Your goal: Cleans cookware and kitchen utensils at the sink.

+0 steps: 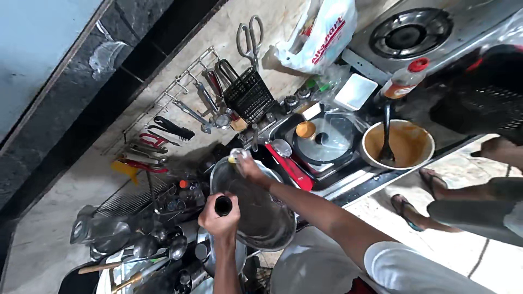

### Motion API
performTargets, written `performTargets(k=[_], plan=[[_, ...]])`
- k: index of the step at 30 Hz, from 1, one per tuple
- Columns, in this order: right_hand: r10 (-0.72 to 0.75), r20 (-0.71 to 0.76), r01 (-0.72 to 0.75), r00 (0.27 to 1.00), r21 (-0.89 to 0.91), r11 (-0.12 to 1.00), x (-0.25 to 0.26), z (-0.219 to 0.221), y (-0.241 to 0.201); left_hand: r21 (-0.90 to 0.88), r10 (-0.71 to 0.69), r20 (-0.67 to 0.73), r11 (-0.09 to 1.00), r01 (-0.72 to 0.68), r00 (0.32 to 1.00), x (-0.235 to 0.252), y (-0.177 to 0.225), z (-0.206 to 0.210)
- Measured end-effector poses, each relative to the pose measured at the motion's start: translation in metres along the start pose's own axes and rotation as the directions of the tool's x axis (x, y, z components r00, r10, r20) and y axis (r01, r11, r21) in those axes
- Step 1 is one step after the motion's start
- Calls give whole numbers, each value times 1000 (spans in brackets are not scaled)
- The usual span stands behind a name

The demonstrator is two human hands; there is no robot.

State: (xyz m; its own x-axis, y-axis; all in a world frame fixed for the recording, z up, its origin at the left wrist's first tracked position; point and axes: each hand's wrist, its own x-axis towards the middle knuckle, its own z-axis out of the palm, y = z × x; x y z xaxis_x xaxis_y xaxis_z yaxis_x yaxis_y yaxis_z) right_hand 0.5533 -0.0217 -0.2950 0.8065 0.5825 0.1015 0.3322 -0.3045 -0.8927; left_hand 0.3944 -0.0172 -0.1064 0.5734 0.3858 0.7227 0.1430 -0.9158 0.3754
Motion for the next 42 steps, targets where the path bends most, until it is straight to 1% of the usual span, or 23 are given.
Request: performTargets(k=[2, 4, 7, 9, 12, 15, 16, 18, 20, 22, 24, 25, 26, 28, 29, 30, 31, 33, 36, 37, 39, 41, 42], plan=[[36, 35, -32, 999, -105, 994, -12, -1, 49, 61, -17, -46, 998, 19, 999, 8, -4, -8], [62, 136, -30, 989, -221, 975, -42, -7, 83, 131, -67, -81, 988, 78, 994, 19, -12, -11], [87, 341, 24, 936, -310, 951, -95, -28, 93, 241, -168, -81, 953, 183, 982, 33, -20, -13], [62, 436, 60, 898, -261, 964, -122, -49, 86, 296, -226, -61, 926, 234, 972, 44, -24, -12], [-42, 481, 89, 876, -75, 993, -159, -67, 66, 339, -317, -30, 889, 308, 948, 60, -30, -12], [-163, 501, 100, 850, 150, 984, -178, -86, 16, 389, -369, -29, 852, 351, 929, 75, -31, -6], [-197, 511, 114, 837, 189, 975, -179, -90, -6, 407, -383, -28, 839, 360, 923, 79, -30, -5], [-219, 511, 148, 831, 177, 973, -173, -96, -47, 416, -425, -13, 821, 391, 905, 86, -30, -2], [-263, 429, 222, 864, 144, 964, -162, -98, -74, 392, -476, 9, 811, 435, 879, 92, -36, -3], [-315, 368, 297, 875, 105, 949, -143, -114, -91, 283, -538, 28, 813, 509, 843, 100, -43, -7], [-336, 353, 346, 873, 38, 938, -124, -143, -101, 33, -605, 84, 796, 604, 792, 102, -49, -12], [-366, 327, 381, 871, 20, 924, -114, -159, -103, -173, -635, 172, 733, 658, 753, 102, -52, -15], [-394, 296, 406, 870, 22, 914, -103, -174, -102, -362, -650, 300, 600, 713, 699, 100, -58, -19], [-426, 189, 418, 885, 80, 905, -83, -194, -92, -588, -583, 556, 228, 776, 593, 97, -71, -22], [-435, 93, 426, 896, 107, 899, -73, -196, -84, -640, -534, 623, 72, 765, 571, 94, -72, -21], [-433, -27, 433, 901, 108, 895, -64, -195, -76, -676, -491, 653, -37, 736, 576, 91, -68, -19], [-407, -147, 421, 902, 81, 903, -56, -192, -67, -705, -465, 658, -106, 701, 592, 90, -62, -15], [-275, -339, 304, 900, 34, 952, -48, -179, -49, -743, -477, 634, -160, 650, 608, 86, -45, -7], [42, -388, 34, 921, 188, 982, -52, -148, -36, -790, -564, 575, -194, 582, 592, 83, -18, 5], [81, -388, 2, 918, 208, 978, -61, -136, -38, -804, -581, 562, -213, 556, 589, 82, -11, 8], [8, -429, 64, 903, 153, 986, -86, -107, -51, -830, -616, 534, -251, 499, 579, 82, -2, 11], [-238, -473, 266, 848, -7, 964, -112, -80, -63, -843, -644, 515, -259, 472, 566, 83, 6, 14], [-409, -498, 406, 765, -120, 906, -117, -72, -67, -845, -653, 509, -252, 472, 561, 82, 8, 16]])
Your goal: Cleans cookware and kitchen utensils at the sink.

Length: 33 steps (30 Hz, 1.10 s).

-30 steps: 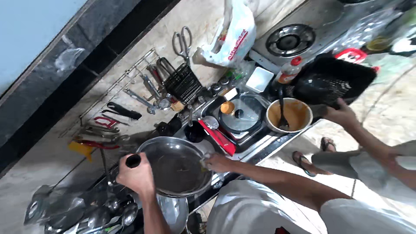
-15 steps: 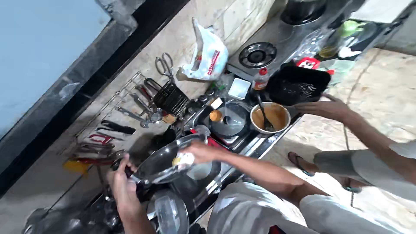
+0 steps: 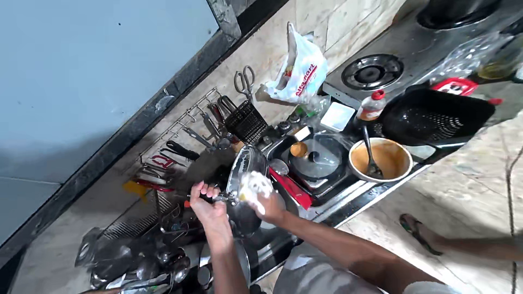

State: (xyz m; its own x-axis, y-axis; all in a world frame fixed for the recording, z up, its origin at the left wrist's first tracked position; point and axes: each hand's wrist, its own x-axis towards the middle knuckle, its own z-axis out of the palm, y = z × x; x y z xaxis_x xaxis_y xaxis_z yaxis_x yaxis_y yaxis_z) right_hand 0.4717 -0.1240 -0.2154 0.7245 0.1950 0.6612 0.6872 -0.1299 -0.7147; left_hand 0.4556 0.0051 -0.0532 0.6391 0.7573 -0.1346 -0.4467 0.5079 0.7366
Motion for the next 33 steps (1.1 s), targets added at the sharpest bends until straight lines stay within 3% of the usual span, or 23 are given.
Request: performTargets(k=[2, 3, 4, 6, 7, 9, 12, 13, 14, 17, 19, 21, 23, 25, 29, 30, 33], plan=[[-265, -26, 266, 964, 22, 964, 12, 1, -1, 13, -7, -11, 1000, 7, 1000, -2, -3, -1], [-287, -48, 289, 957, 37, 957, 23, 0, 4, 21, -20, -6, 1000, 20, 1000, -4, -3, -4], [-211, -88, 216, 974, 55, 975, 36, 0, 11, 22, -38, 5, 999, 38, 999, -6, -3, -5], [167, -94, -148, 981, 184, 972, 73, -5, 30, 11, -59, 39, 998, 58, 998, -13, 0, -8], [368, -18, -349, 930, 274, 896, 90, -7, 47, -1, -58, 58, 998, 59, 997, -18, 3, -9], [615, 162, -617, 772, 426, 662, 105, 0, 95, -41, -42, 95, 998, 46, 995, -24, 13, -8], [817, 326, -831, 476, 470, 297, 75, 19, 129, -97, 0, 118, 995, 11, 993, -27, 24, -2], [849, 322, -850, 419, 469, 241, 67, 23, 124, -107, 20, 101, 994, -9, 995, -24, 25, 0], [852, 291, -836, 434, 482, 262, 63, 25, 116, -111, 43, 77, 993, -34, 996, -20, 25, 2], [693, 156, -689, 704, 385, 614, 60, 17, 62, -115, 98, -9, 989, -98, 995, -10, 20, 2], [492, 128, -508, 861, 245, 825, 44, 8, 12, -114, 136, -62, 983, -142, 989, -3, 15, 6], [202, 55, -209, 978, 172, 963, 3, 8, -16, -118, 155, -114, 979, -169, 981, 4, 14, 11], [-134, 26, 128, 991, 169, 977, -32, 12, -18, -132, 153, -155, 976, -174, 976, 9, 17, 12], [-279, 71, 266, 958, 150, 952, -22, 11, -20, -143, 150, -154, 975, -173, 977, 11, 19, 12], [6, 45, -10, 999, 91, 996, 36, 21, -38, -139, 173, -157, 971, -195, 972, 2, 11, 5], [13, 39, -15, 999, 75, 997, 31, 23, -40, -141, 178, -161, 969, -202, 971, 2, 10, 4], [-222, 125, 209, 967, 107, 972, -37, 13, -27, -169, 178, -169, 964, -206, 969, 10, 17, 0]])
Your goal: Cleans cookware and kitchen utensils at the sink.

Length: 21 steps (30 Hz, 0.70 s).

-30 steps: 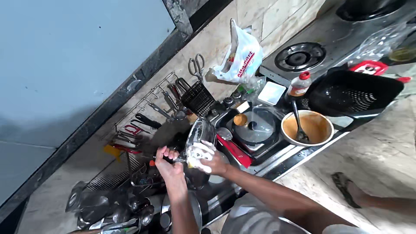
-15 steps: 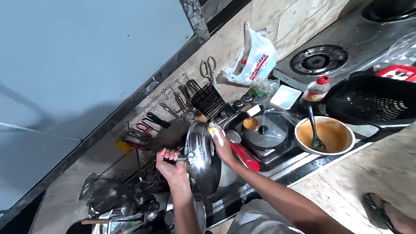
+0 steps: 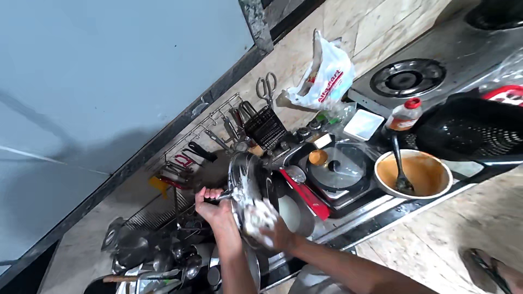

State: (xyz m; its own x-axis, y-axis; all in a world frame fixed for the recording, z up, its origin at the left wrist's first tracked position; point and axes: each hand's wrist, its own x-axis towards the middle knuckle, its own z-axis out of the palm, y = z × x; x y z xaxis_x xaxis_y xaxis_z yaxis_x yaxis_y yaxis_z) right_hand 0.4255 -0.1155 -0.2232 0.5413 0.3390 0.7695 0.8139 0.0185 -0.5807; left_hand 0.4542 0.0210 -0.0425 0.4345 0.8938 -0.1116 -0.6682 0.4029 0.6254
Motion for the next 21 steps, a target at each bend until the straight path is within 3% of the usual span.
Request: performTargets(k=[2, 5, 8, 10, 12, 14, 16, 17, 19, 21], plan=[[-91, 140, 85, 986, 44, 995, -55, 3, 14, -25, -10, -10, 1000, 10, 1000, 3, 7, -7], [42, 172, -66, 984, 140, 988, -60, -1, 19, -7, 2, -23, 1000, -2, 1000, -4, 14, -23], [310, -12, -308, 951, 79, 948, 7, -3, 14, -17, -39, 69, 999, 40, 997, -11, 18, -36], [484, 1, -481, 875, 125, 868, 65, -16, 26, -40, -78, 163, 996, 85, 984, -15, 24, -43], [625, 63, -621, 778, 219, 752, 109, -23, 65, -66, -102, 225, 991, 119, 969, -22, 35, -48], [754, 150, -749, 639, 344, 566, 120, -16, 116, -87, -123, 274, 985, 152, 954, -34, 48, -50], [856, 282, -840, 432, 471, 268, 99, -3, 151, -89, -140, 311, 981, 175, 940, -49, 60, -47], [881, 359, -848, 308, 523, 83, 78, 4, 154, -98, -144, 336, 978, 187, 931, -54, 65, -47], [860, 481, -760, 170, 619, -197, 32, 18, 136, -120, -140, 373, 973, 197, 917, -56, 73, -51], [786, 618, -617, -25, 609, -498, -1, 23, 95, -154, -132, 398, 966, 207, 908, -55, 72, -54]])
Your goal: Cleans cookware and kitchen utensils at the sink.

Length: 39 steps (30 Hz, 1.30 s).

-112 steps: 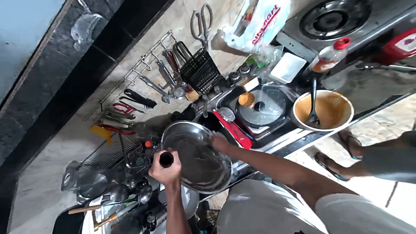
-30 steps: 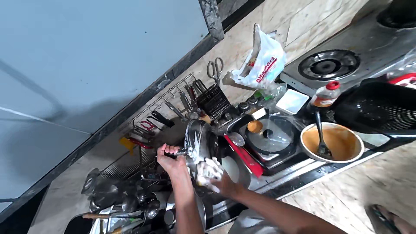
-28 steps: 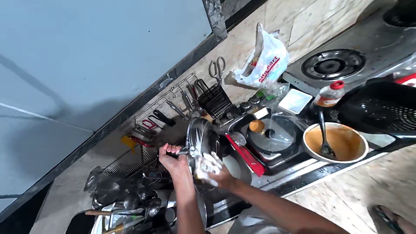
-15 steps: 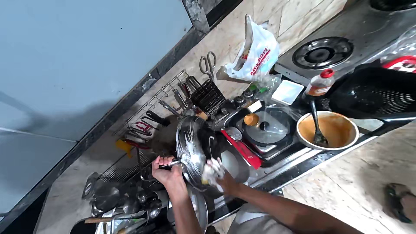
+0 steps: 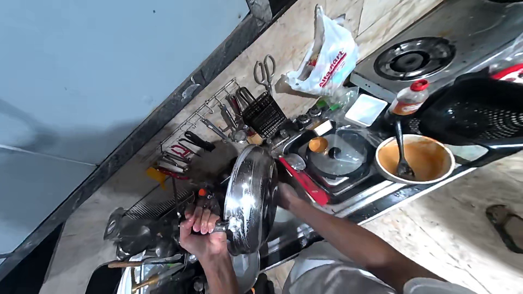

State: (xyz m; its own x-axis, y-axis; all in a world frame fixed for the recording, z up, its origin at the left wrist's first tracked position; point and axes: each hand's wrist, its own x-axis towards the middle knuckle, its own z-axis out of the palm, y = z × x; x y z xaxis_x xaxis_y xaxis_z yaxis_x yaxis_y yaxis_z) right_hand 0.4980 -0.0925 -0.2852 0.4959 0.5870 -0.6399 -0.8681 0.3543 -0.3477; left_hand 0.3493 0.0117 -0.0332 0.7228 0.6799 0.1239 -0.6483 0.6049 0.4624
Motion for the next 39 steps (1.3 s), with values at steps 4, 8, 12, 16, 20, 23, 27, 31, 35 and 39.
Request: performTargets(k=[4, 8, 12, 16, 20, 23, 27, 31, 35, 39], plan=[[240, 193, -297, 951, 371, 880, -26, -9, 64, 38, 13, 59, 999, -15, 998, -2, -23, -16], [211, 42, -213, 977, 342, 915, -76, 22, 28, 223, -29, 176, 975, -11, 984, -23, -57, -39], [32, 26, -38, 999, 241, 970, -82, 6, -15, 268, -50, 235, 963, -15, 971, -35, -69, -56], [-105, 26, 98, 994, 203, 974, -69, -18, -41, 240, -80, 175, 970, 36, 981, -40, -41, -60], [-88, -49, 83, 995, -90, 992, -53, -20, -53, 234, -142, 182, 967, 98, 973, -59, -8, -57], [-159, -83, 120, 984, -351, 929, -24, 4, -56, 230, -128, 189, 970, 83, 974, -69, 16, -51], [-201, -51, 165, 978, -397, 903, 53, 43, -57, 253, -72, 168, 967, 27, 983, -78, 41, -42], [-182, -70, 96, 981, -636, 766, 132, 77, -67, 289, -59, 191, 957, 1, 980, -79, 49, -43], [-409, 161, 328, 898, -864, 382, 104, 71, -74, 321, -99, 211, 947, 27, 972, -69, 52, -46], [-420, 426, 582, 801, -721, 377, 23, 11, -71, 408, -303, 260, 895, 181, 917, -53, 53, -54]])
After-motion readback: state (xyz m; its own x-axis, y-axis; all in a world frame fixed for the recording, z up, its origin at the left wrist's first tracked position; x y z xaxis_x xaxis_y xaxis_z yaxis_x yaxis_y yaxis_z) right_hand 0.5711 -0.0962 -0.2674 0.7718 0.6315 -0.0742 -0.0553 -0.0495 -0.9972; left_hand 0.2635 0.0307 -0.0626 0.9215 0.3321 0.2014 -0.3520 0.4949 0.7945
